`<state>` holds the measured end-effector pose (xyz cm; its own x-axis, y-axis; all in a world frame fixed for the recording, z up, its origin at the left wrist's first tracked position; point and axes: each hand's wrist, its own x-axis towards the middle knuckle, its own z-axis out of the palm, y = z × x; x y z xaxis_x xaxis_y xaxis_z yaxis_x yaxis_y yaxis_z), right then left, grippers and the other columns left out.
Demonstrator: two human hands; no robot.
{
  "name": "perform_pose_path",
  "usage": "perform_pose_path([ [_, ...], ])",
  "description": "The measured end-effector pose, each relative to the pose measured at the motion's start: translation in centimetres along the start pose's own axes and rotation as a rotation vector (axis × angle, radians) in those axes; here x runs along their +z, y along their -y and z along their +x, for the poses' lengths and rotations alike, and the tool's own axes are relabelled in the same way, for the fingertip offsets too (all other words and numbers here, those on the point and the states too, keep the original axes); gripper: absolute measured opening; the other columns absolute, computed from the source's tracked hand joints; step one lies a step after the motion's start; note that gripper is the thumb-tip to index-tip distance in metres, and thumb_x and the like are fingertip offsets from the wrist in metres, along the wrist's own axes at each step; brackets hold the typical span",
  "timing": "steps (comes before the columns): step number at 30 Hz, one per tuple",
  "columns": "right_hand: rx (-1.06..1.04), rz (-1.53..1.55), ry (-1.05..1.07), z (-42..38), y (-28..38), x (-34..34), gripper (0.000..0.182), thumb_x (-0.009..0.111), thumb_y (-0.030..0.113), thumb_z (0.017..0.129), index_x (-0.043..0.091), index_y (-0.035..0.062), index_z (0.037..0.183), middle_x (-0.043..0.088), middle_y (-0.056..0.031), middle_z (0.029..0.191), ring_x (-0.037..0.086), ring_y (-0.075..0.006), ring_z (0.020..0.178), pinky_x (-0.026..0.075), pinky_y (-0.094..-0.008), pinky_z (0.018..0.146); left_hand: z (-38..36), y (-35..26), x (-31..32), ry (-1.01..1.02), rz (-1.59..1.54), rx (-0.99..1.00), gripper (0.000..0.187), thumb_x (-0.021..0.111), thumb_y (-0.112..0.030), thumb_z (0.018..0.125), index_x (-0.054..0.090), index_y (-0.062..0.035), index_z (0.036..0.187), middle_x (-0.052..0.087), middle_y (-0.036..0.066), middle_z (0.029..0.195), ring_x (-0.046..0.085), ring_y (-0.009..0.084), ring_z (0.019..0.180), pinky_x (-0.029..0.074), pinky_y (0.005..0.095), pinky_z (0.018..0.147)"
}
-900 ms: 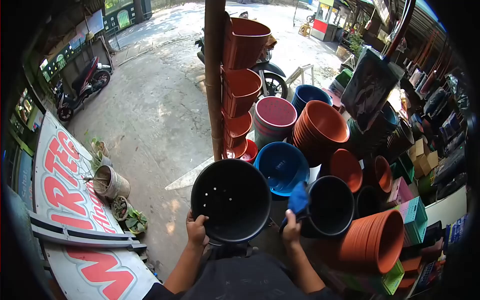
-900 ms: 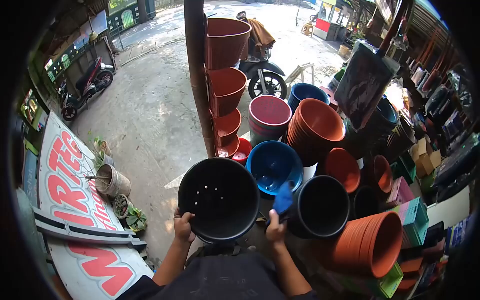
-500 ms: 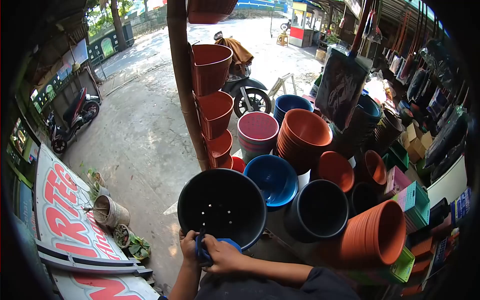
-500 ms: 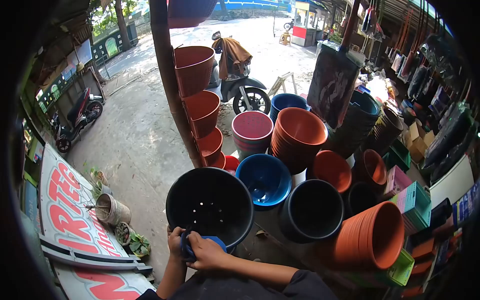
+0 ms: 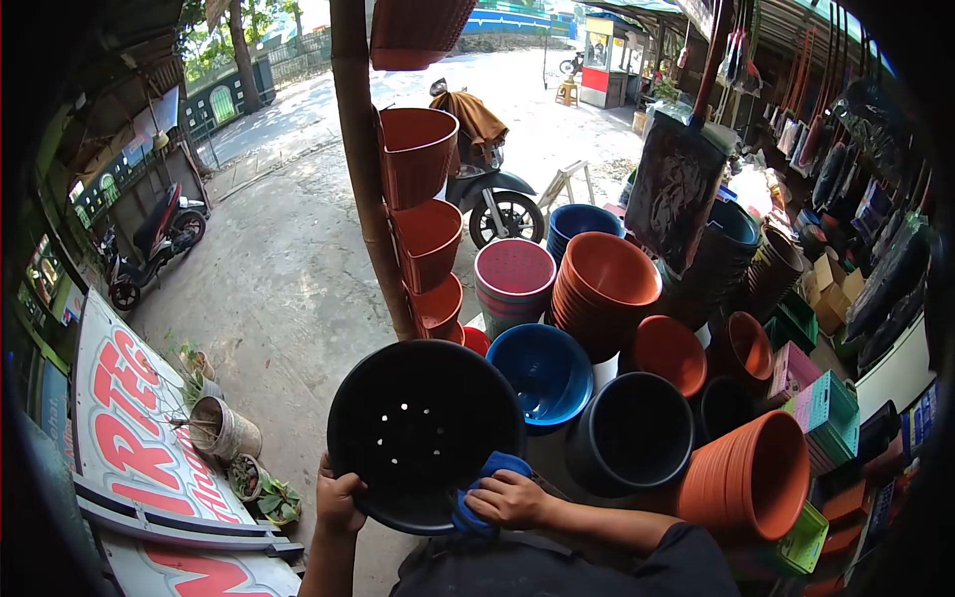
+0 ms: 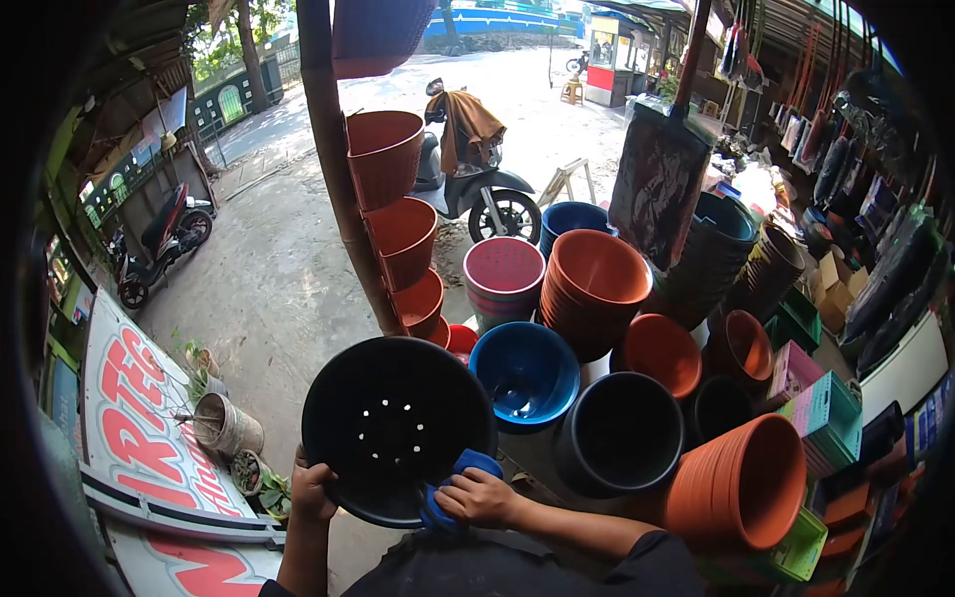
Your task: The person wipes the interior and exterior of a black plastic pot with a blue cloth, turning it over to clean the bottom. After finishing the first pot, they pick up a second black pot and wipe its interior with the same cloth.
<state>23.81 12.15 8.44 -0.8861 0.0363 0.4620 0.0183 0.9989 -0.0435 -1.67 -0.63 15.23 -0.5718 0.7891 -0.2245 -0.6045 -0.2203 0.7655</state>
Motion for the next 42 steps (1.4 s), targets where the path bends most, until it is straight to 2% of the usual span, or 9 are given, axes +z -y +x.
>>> perform_pose_path([
  [5, 0.064, -0.045, -0.143, 2.1, 0.8, -1.0, 0.027, 0.062, 0.024, 0.085, 0.069, 0.0116, 0.108, 0.071, 0.0001, 0.101, 0.067, -0.0163, 0.09, 0.048, -0.03, 0.081, -2.0, 5.9, 1.1, -0.025, 0.197, 0.279, 0.094, 0.058, 0.01, 0.072, 0.015, -0.0119, 0.152, 0.043, 0.014, 0.139, 0.047, 0.0284, 0.127, 0.038, 0.0397, 0.111],
  [6, 0.136, -0.019, -0.138, 2.9, 1.2, -0.9, 0.028, 0.062, 0.024, 0.085, 0.069, 0.0116, 0.109, 0.071, 0.0003, 0.1, 0.067, -0.0161, 0.089, 0.047, -0.0302, 0.081, -3.5, 7.7, 2.3, -0.033, 0.302, 0.307, 0.089, 0.06, 0.011, 0.074, 0.02, -0.0107, 0.151, 0.043, 0.014, 0.139, 0.046, 0.0263, 0.129, 0.034, 0.039, 0.113],
  [16, -0.017, 0.017, -0.118, -0.9, -0.5, -0.2, 0.031, 0.062, 0.025, 0.085, 0.065, 0.0106, 0.112, 0.068, -0.0008, 0.097, 0.065, -0.0156, 0.089, 0.048, -0.0295, 0.082, -1.8, 5.9, -1.5, -0.073, 0.311, -0.085, 0.073, 0.051, 0.017, 0.069, 0.041, -0.0055, 0.138, 0.061, 0.011, 0.115, 0.066, 0.0235, 0.094, 0.056, 0.0319, 0.071],
  [22, -0.203, -0.044, -0.03, -2.9, -3.3, -2.4, 0.03, 0.061, 0.023, 0.086, 0.06, 0.0135, 0.114, 0.065, 0.0009, 0.104, 0.062, -0.0159, 0.096, 0.045, -0.031, 0.089, 0.4, -1.0, -3.1, 0.19, 0.538, -0.197, 0.083, 0.054, 0.013, 0.068, 0.033, -0.0036, 0.147, 0.058, 0.014, 0.123, 0.064, 0.0238, 0.105, 0.057, 0.0311, 0.081],
  [26, -0.016, -0.075, -0.152, -0.8, -2.9, -1.2, 0.026, 0.06, 0.024, 0.089, 0.062, 0.0167, 0.114, 0.065, 0.0025, 0.101, 0.062, -0.015, 0.098, 0.042, -0.0325, 0.094, 0.0, 4.2, -1.3, 0.129, 0.416, 0.066, 0.092, 0.062, 0.009, 0.079, 0.013, -0.0065, 0.155, 0.046, 0.018, 0.141, 0.052, 0.0278, 0.126, 0.049, 0.038, 0.103],
  [28, 0.022, -0.087, -0.152, 0.5, -2.2, -0.9, 0.026, 0.06, 0.025, 0.089, 0.063, 0.0183, 0.114, 0.066, 0.0031, 0.102, 0.062, -0.014, 0.098, 0.04, -0.0323, 0.094, -1.6, 8.7, -0.2, 0.196, 0.314, -0.12, 0.074, 0.067, 0.0, 0.087, 0.028, -0.0019, 0.149, 0.048, 0.015, 0.139, 0.051, 0.0251, 0.127, 0.043, 0.038, 0.108],
  [29, 0.054, -0.12, -0.141, 0.7, -1.7, -0.4, 0.027, 0.062, 0.027, 0.089, 0.064, 0.0187, 0.114, 0.067, 0.0035, 0.104, 0.063, -0.0135, 0.097, 0.04, -0.0313, 0.092, -2.9, 9.4, 2.0, 0.121, 0.212, -0.133, 0.051, 0.066, -0.001, 0.088, 0.046, 0.0032, 0.135, 0.057, 0.014, 0.127, 0.06, 0.0248, 0.116, 0.05, 0.0386, 0.1],
  [33, 0.066, -0.152, -0.127, 0.0, -1.4, 0.1, 0.029, 0.064, 0.029, 0.088, 0.066, 0.0195, 0.115, 0.069, 0.0047, 0.107, 0.063, -0.0124, 0.097, 0.04, -0.0302, 0.089, -1.8, 10.1, 0.3, -0.02, 0.158, -0.476, 0.022, 0.06, -0.004, 0.093, 0.061, 0.0044, 0.114, 0.067, 0.012, 0.103, 0.07, 0.0278, 0.09, 0.06, 0.0421, 0.082],
  [42, -0.197, -0.096, 0.136, -5.8, -4.4, -1.7, 0.034, 0.06, 0.023, 0.087, 0.059, 0.0175, 0.12, 0.064, 0.003, 0.103, 0.058, -0.0154, 0.102, 0.04, -0.0323, 0.095, 0.2, 3.4, -7.0, 0.253, 0.604, -0.568, 0.045, 0.068, -0.006, 0.08, 0.053, 0.0039, 0.122, 0.066, 0.013, 0.097, 0.069, 0.0254, 0.078, 0.061, 0.0376, 0.068],
])
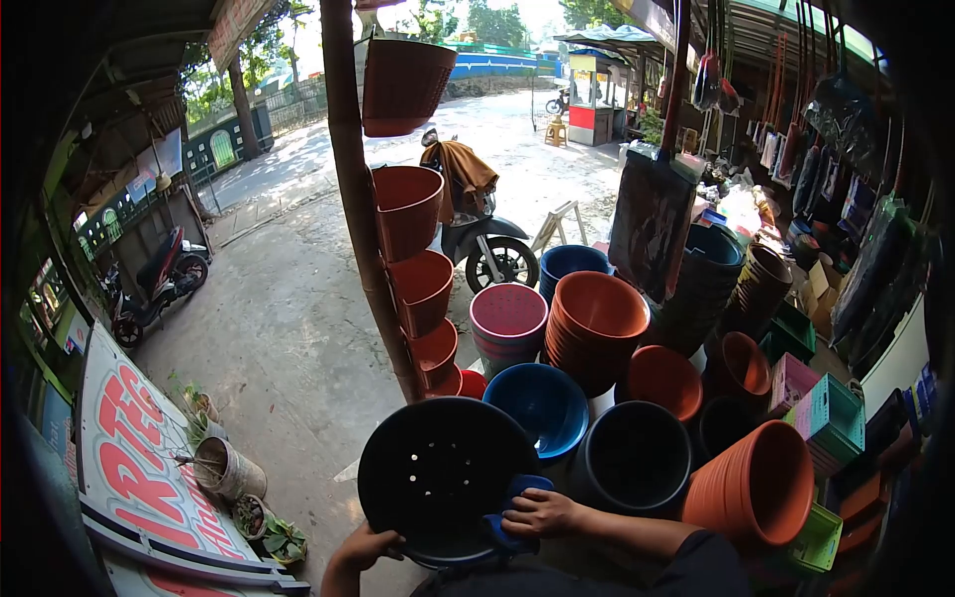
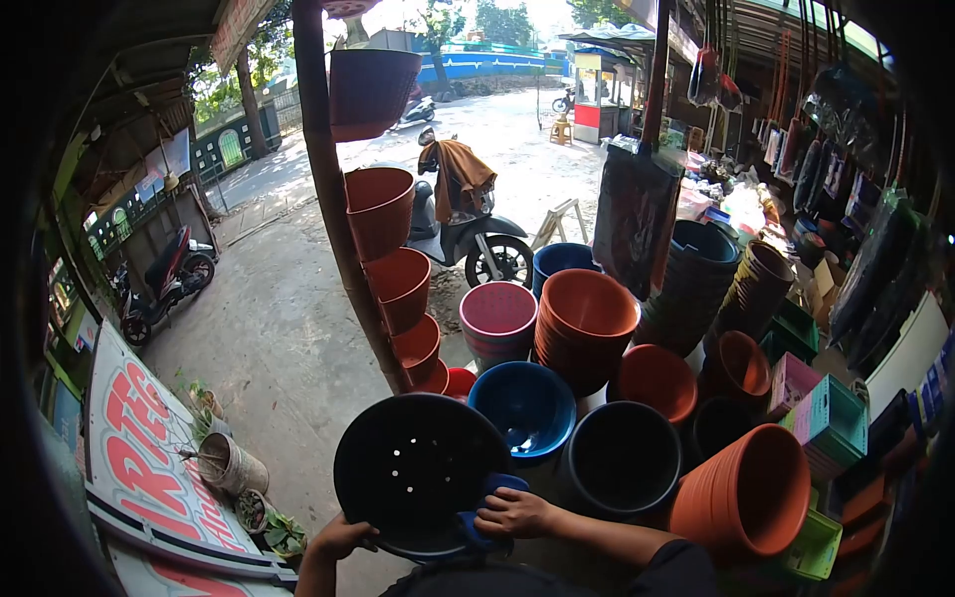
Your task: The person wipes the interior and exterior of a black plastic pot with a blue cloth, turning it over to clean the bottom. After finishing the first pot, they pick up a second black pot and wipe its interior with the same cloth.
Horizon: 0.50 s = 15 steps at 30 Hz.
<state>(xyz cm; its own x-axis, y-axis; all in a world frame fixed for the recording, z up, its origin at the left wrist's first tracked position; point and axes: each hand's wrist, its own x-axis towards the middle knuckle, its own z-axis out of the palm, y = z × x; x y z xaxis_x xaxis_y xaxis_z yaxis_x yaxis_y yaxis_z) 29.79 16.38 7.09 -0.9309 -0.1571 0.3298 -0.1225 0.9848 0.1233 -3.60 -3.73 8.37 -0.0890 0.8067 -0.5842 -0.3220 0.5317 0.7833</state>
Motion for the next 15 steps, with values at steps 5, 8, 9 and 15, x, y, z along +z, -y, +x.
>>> perform_pose_path([
  [5, 0.003, -0.044, -0.026, 0.9, -0.4, 0.2, 0.035, 0.063, 0.024, 0.084, 0.058, 0.018, 0.118, 0.063, 0.0022, 0.102, 0.057, -0.0165, 0.104, 0.038, -0.0379, 0.099, -0.1, -2.6, 1.0, -0.346, 0.453, 0.314, 0.07, 0.071, -0.016, 0.081, 0.039, -0.0002, 0.141, 0.056, 0.022, 0.121, 0.061, 0.033, 0.108, 0.054, 0.0482, 0.089],
  [8, 0.098, -0.057, 0.063, 3.1, 0.7, 0.0, 0.034, 0.062, 0.024, 0.084, 0.059, 0.0186, 0.117, 0.064, 0.0018, 0.102, 0.058, -0.0169, 0.104, 0.038, -0.0383, 0.099, -2.8, -4.9, 7.8, -0.711, 1.539, 0.731, 0.087, 0.072, -0.041, 0.084, 0.03, -0.0085, 0.153, 0.034, 0.026, 0.149, 0.038, 0.0361, 0.139, 0.03, 0.0568, 0.112],
  [9, 0.125, -0.036, 0.018, 3.7, 1.0, 0.6, 0.033, 0.061, 0.023, 0.084, 0.059, 0.0192, 0.117, 0.064, 0.0021, 0.1, 0.059, -0.0171, 0.103, 0.039, -0.0381, 0.098, -3.0, -5.0, 9.0, -0.41, 1.596, 0.858, 0.084, 0.068, -0.057, 0.082, 0.041, -0.0122, 0.148, 0.038, 0.021, 0.15, 0.042, 0.0329, 0.138, 0.025, 0.0583, 0.114],
  [15, 0.093, -0.041, 0.019, 4.1, 0.4, -0.7, 0.036, 0.062, 0.025, 0.085, 0.059, 0.0194, 0.121, 0.063, 0.0026, 0.101, 0.06, -0.0171, 0.104, 0.041, -0.037, 0.098, 0.8, 0.2, 10.2, -0.168, 1.744, 0.69, 0.059, 0.062, -0.016, 0.083, 0.05, -0.0077, 0.141, 0.069, 0.007, 0.076, 0.069, 0.0248, 0.061, 0.057, 0.0397, 0.066],
])
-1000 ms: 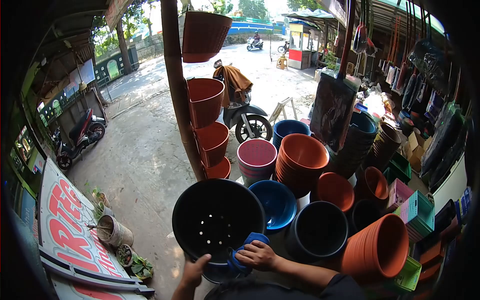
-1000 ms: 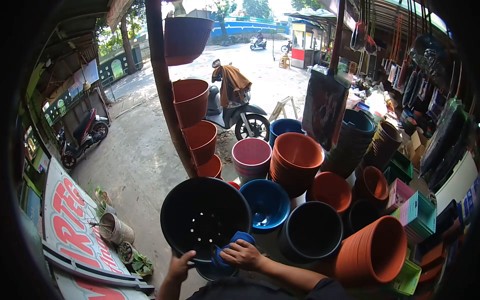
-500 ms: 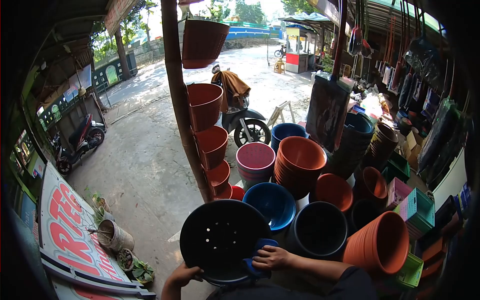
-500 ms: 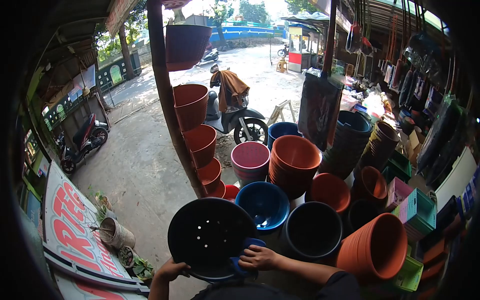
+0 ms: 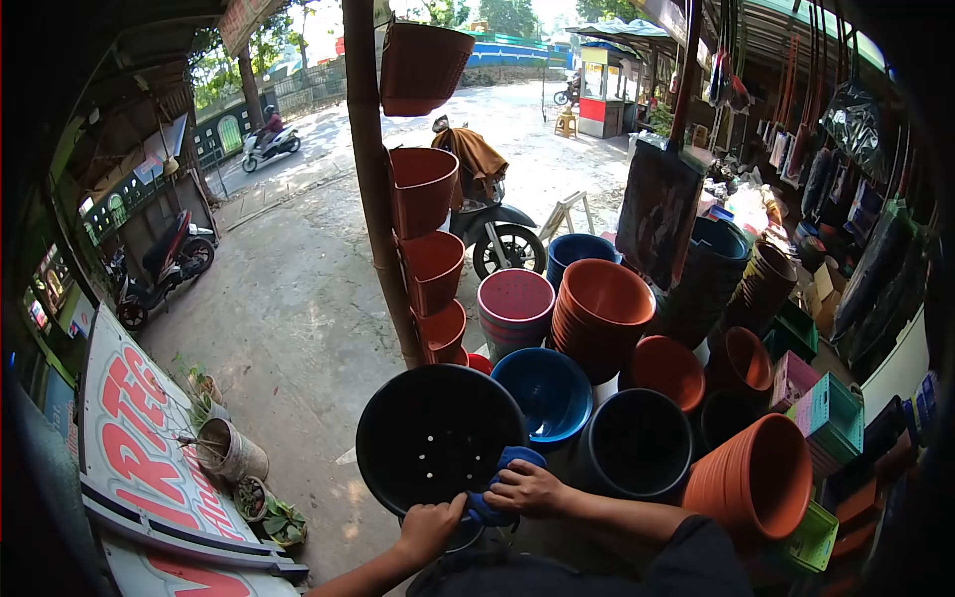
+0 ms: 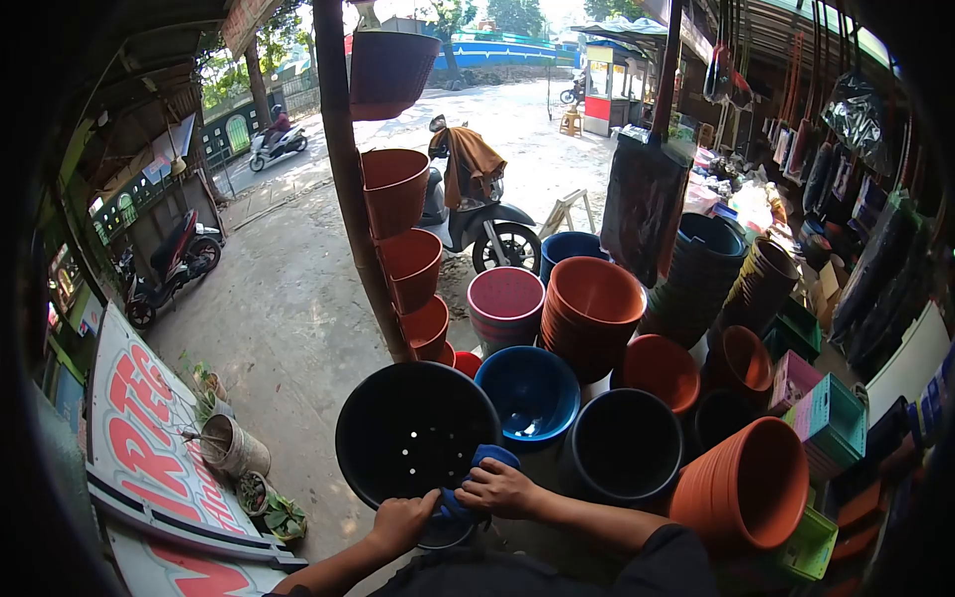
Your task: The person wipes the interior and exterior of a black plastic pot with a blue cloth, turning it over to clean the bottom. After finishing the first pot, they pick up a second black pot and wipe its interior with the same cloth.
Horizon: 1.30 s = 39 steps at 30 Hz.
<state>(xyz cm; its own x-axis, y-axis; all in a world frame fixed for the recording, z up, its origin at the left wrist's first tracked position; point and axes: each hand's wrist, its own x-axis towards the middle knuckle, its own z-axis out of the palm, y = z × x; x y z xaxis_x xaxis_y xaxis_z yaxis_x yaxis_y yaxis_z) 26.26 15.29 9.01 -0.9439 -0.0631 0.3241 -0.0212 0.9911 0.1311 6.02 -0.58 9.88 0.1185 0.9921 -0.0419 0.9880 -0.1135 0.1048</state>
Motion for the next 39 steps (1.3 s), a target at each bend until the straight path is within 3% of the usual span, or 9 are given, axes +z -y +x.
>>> perform_pose_path([
  [7, -0.016, 0.033, 0.077, -2.1, -5.3, -6.2, 0.037, 0.06, 0.021, 0.088, 0.056, 0.0197, 0.125, 0.063, -0.0003, 0.117, 0.056, -0.0192, 0.122, 0.039, -0.0394, 0.108, -1.4, 0.1, -3.9, 0.089, -0.124, 0.165, 0.054, 0.058, -0.012, 0.086, 0.052, -0.0091, 0.139, 0.07, 0.011, 0.078, 0.07, 0.0268, 0.063, 0.056, 0.0382, 0.058],
  [9, 0.132, 0.086, 0.055, -3.6, -6.8, -8.2, 0.04, 0.062, 0.025, 0.089, 0.059, 0.0178, 0.128, 0.059, -0.0015, 0.137, 0.053, -0.0204, 0.131, 0.04, -0.0392, 0.108, -2.4, 0.5, -4.2, 0.004, -0.258, 0.261, 0.043, 0.057, -0.012, 0.087, 0.059, -0.0139, 0.131, 0.071, 0.011, 0.081, 0.071, 0.0287, 0.069, 0.056, 0.0386, 0.061],
  [15, 0.773, 0.993, -0.452, -5.5, -2.9, -6.7, 0.054, 0.074, -0.001, 0.073, 0.06, 0.0014, 0.126, 0.07, -0.0171, 0.114, 0.072, -0.0326, 0.095, 0.059, -0.0359, 0.076, -3.3, -0.2, -4.2, -0.163, -0.643, -0.048, 0.022, 0.069, -0.014, 0.084, 0.063, -0.0108, 0.106, 0.07, 0.013, 0.085, 0.069, 0.0349, 0.077, 0.054, 0.0445, 0.063],
  [16, 0.834, 1.052, -0.383, -4.9, -1.5, -7.8, 0.056, 0.075, 0.01, 0.075, 0.059, 0.002, 0.129, 0.066, -0.0181, 0.123, 0.068, -0.0343, 0.108, 0.055, -0.0395, 0.09, -3.1, -0.7, -4.6, -0.199, -0.737, -0.083, 0.023, 0.072, -0.015, 0.085, 0.063, -0.0085, 0.105, 0.07, 0.016, 0.087, 0.069, 0.0378, 0.081, 0.053, 0.0454, 0.067],
  [23, 0.424, 0.301, -0.04, -2.8, 11.4, -4.0, 0.068, 0.058, 0.03, 0.087, 0.041, 0.0183, 0.152, 0.029, -0.0101, 0.161, 0.025, -0.0286, 0.15, 0.014, -0.0466, 0.121, -1.6, -3.0, 1.5, -0.472, -1.229, -0.118, 0.058, 0.046, -0.05, 0.102, 0.059, 0.0045, 0.115, 0.07, 0.013, 0.099, 0.067, 0.0198, 0.091, 0.052, 0.032, 0.08],
  [24, 0.423, 0.3, -0.036, -3.0, 11.9, -3.7, 0.068, 0.058, 0.03, 0.087, 0.041, 0.0183, 0.152, 0.029, -0.0101, 0.161, 0.025, -0.0286, 0.15, 0.014, -0.0466, 0.121, -1.0, -4.3, 1.6, -0.533, -1.272, -0.123, 0.075, 0.029, -0.06, 0.102, 0.057, 0.0068, 0.12, 0.067, 0.012, 0.109, 0.063, 0.0173, 0.099, 0.05, 0.0297, 0.087],
  [29, 0.493, 0.091, -0.175, -3.9, 8.7, -3.0, 0.064, 0.055, 0.031, 0.087, 0.046, 0.0101, 0.147, 0.03, -0.0108, 0.161, 0.025, -0.0287, 0.15, 0.014, -0.0452, 0.122, -1.0, -8.6, 0.5, -0.612, -1.287, -0.3, 0.064, 0.036, -0.055, 0.104, 0.063, 0.0025, 0.098, 0.063, 0.009, 0.08, 0.059, 0.0132, 0.076, 0.047, 0.0307, 0.067],
  [31, 0.641, 0.412, -0.197, -4.4, 4.5, -4.9, 0.062, 0.056, 0.031, 0.088, 0.048, 0.0055, 0.144, 0.033, -0.0172, 0.158, 0.028, -0.033, 0.148, 0.021, -0.0453, 0.12, -2.0, -9.4, -1.2, -0.306, -1.136, -0.246, 0.06, 0.037, -0.051, 0.104, 0.062, 0.0026, 0.094, 0.06, 0.012, 0.072, 0.059, 0.0128, 0.071, 0.046, 0.0321, 0.063],
  [39, 1.498, 1.692, -0.024, -9.8, -4.3, -7.1, 0.058, 0.059, 0.051, 0.093, 0.061, -0.0006, 0.119, 0.069, -0.0124, 0.103, 0.068, -0.024, 0.087, 0.051, -0.0357, 0.089, -2.1, -13.0, -0.1, -0.296, -1.187, -0.054, 0.047, 0.045, -0.041, 0.104, 0.054, 0.0003, 0.084, 0.046, 0.009, 0.063, 0.047, 0.0132, 0.059, 0.04, 0.0321, 0.055],
])
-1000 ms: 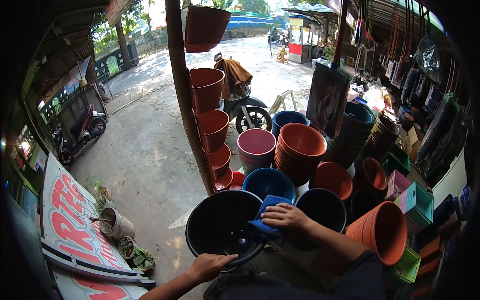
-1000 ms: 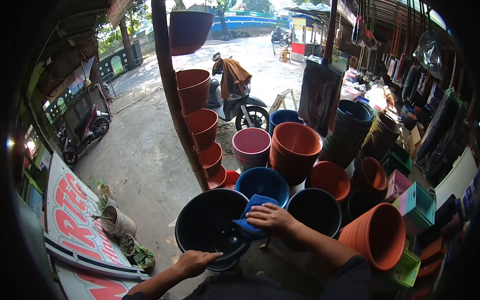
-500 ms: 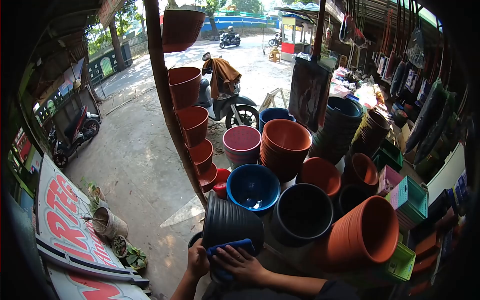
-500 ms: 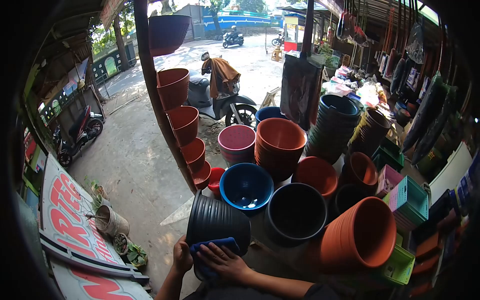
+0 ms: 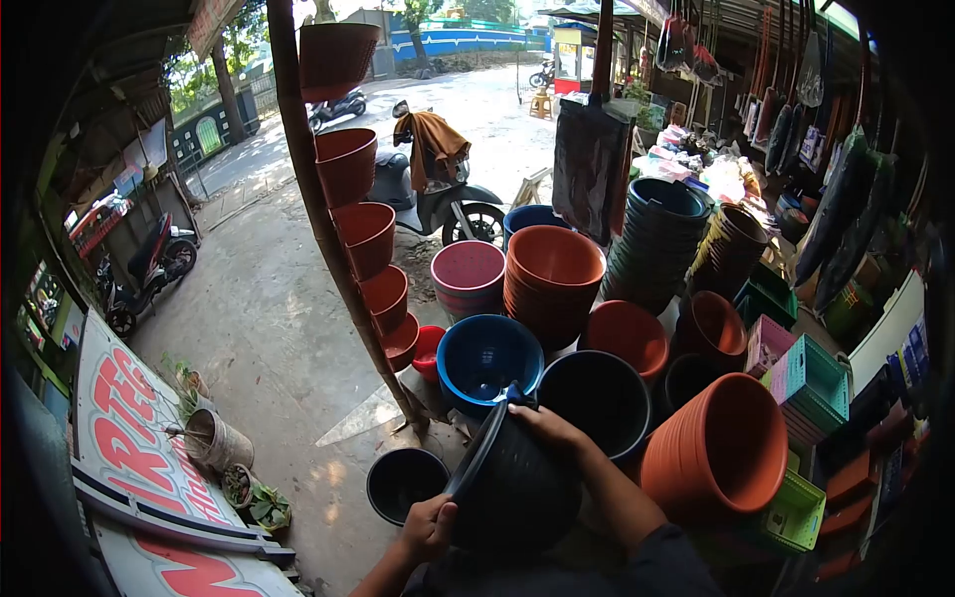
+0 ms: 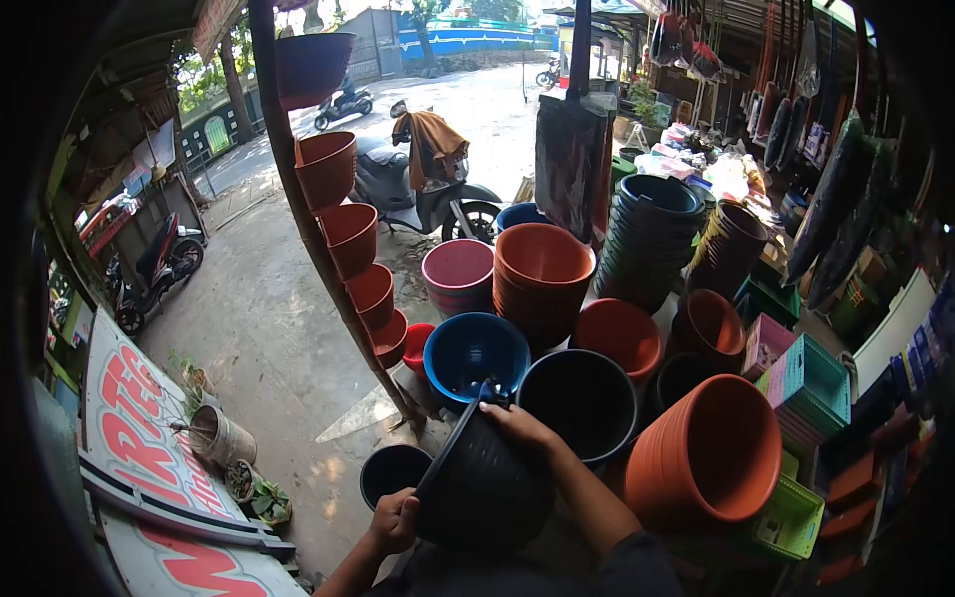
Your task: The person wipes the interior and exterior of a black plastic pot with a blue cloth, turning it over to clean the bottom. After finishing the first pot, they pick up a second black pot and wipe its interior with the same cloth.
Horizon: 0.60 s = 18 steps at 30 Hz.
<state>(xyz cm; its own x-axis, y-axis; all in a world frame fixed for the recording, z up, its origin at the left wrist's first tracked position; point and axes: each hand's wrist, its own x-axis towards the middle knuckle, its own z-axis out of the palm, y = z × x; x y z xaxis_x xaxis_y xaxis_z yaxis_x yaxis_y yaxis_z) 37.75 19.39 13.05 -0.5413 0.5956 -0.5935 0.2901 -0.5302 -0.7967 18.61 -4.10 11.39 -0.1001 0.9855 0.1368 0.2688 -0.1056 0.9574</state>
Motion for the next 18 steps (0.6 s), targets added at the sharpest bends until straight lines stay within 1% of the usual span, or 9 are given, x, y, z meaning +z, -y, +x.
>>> perform_pose_path([
  [2, -0.107, -0.5, -0.069, -0.9, 0.8, 0.6, 0.065, 0.058, 0.052, 0.093, 0.058, -0.0027, 0.127, 0.069, -0.0167, 0.106, 0.068, -0.0268, 0.093, 0.05, -0.0346, 0.092, 0.5, -0.1, 0.4, -0.031, 0.018, 0.013, 0.045, 0.046, -0.04, 0.104, 0.054, 0.0004, 0.086, 0.046, 0.01, 0.063, 0.046, 0.0131, 0.059, 0.039, 0.0322, 0.054],
  [4, -0.756, -0.777, -0.212, -1.0, -1.6, 3.1, 0.073, 0.055, 0.049, 0.093, 0.044, -0.0023, 0.144, 0.052, -0.0232, 0.141, 0.045, -0.0357, 0.136, 0.034, -0.0378, 0.113, 1.3, 0.5, 0.9, -0.09, 0.059, -0.035, 0.048, 0.042, -0.042, 0.105, 0.055, -0.0006, 0.086, 0.051, 0.008, 0.066, 0.049, 0.0124, 0.062, 0.042, 0.0313, 0.058],
  [6, -1.006, -1.149, -0.302, -3.1, -2.5, 6.6, 0.072, 0.058, 0.044, 0.088, 0.046, 0.0003, 0.143, 0.038, -0.0195, 0.154, 0.031, -0.0374, 0.145, 0.023, -0.048, 0.118, 3.2, 0.0, 1.3, -0.214, -0.064, -0.029, 0.049, 0.04, -0.043, 0.106, 0.057, -0.0009, 0.087, 0.054, 0.006, 0.071, 0.051, 0.0122, 0.066, 0.043, 0.0304, 0.061],
  [8, -1.099, -1.352, -0.177, -5.7, -3.7, 9.6, 0.078, 0.064, 0.04, 0.076, 0.048, 0.0041, 0.143, 0.034, -0.0136, 0.158, 0.024, -0.0338, 0.15, 0.016, -0.046, 0.121, 4.6, 1.7, 1.2, -0.376, -0.494, -0.043, 0.054, 0.034, -0.045, 0.107, 0.062, 0.0007, 0.1, 0.063, 0.006, 0.09, 0.058, 0.0141, 0.082, 0.047, 0.0301, 0.076],
  [10, -1.225, -1.388, -0.16, -5.3, -7.9, 11.5, 0.078, 0.065, 0.038, 0.073, 0.049, 0.0052, 0.142, 0.035, -0.0106, 0.158, 0.023, -0.0312, 0.15, 0.015, -0.0461, 0.121, 5.7, 2.7, -0.2, -0.537, -0.614, -0.243, 0.057, 0.035, -0.046, 0.107, 0.059, 0.0051, 0.117, 0.065, 0.013, 0.105, 0.061, 0.0184, 0.093, 0.048, 0.0318, 0.084],
  [14, -1.294, -1.299, -0.175, -1.8, -16.5, 10.3, 0.072, 0.064, 0.037, 0.075, 0.052, 0.0061, 0.139, 0.035, -0.0071, 0.158, 0.019, -0.0335, 0.151, 0.013, -0.0488, 0.122, 7.3, 3.4, -1.2, -0.693, -0.653, -0.172, 0.062, 0.035, -0.047, 0.106, 0.052, 0.0081, 0.13, 0.061, 0.019, 0.123, 0.062, 0.0241, 0.107, 0.048, 0.0343, 0.095],
  [16, -1.292, -1.336, -0.507, -0.3, -19.9, 9.0, 0.086, 0.067, 0.044, 0.078, 0.04, 0.0032, 0.148, 0.028, -0.0184, 0.159, 0.018, -0.0426, 0.149, 0.016, -0.0531, 0.12, 7.3, 1.9, -1.5, -0.694, -0.924, -0.265, 0.062, 0.034, -0.045, 0.106, 0.046, 0.0068, 0.137, 0.056, 0.021, 0.134, 0.06, 0.032, 0.119, 0.048, 0.0408, 0.104],
  [17, -1.301, -1.337, -0.493, -0.1, -20.6, 9.0, 0.086, 0.067, 0.044, 0.078, 0.04, 0.0032, 0.148, 0.028, -0.0184, 0.159, 0.018, -0.0426, 0.149, 0.016, -0.0531, 0.12, 7.2, 1.1, -1.5, -0.707, -0.925, -0.261, 0.062, 0.034, -0.045, 0.106, 0.046, 0.0068, 0.137, 0.056, 0.021, 0.134, 0.06, 0.032, 0.119, 0.048, 0.0408, 0.104],
  [18, -1.284, -1.036, -0.547, -0.2, -20.9, 9.2, 0.078, 0.065, 0.036, 0.083, 0.039, -0.0014, 0.146, 0.031, -0.022, 0.156, 0.017, -0.0448, 0.148, 0.016, -0.0555, 0.119, 7.1, 0.2, -1.6, -0.664, -1.029, -0.276, 0.063, 0.031, -0.046, 0.106, 0.044, 0.0065, 0.139, 0.054, 0.022, 0.137, 0.057, 0.0338, 0.123, 0.045, 0.0425, 0.107],
])
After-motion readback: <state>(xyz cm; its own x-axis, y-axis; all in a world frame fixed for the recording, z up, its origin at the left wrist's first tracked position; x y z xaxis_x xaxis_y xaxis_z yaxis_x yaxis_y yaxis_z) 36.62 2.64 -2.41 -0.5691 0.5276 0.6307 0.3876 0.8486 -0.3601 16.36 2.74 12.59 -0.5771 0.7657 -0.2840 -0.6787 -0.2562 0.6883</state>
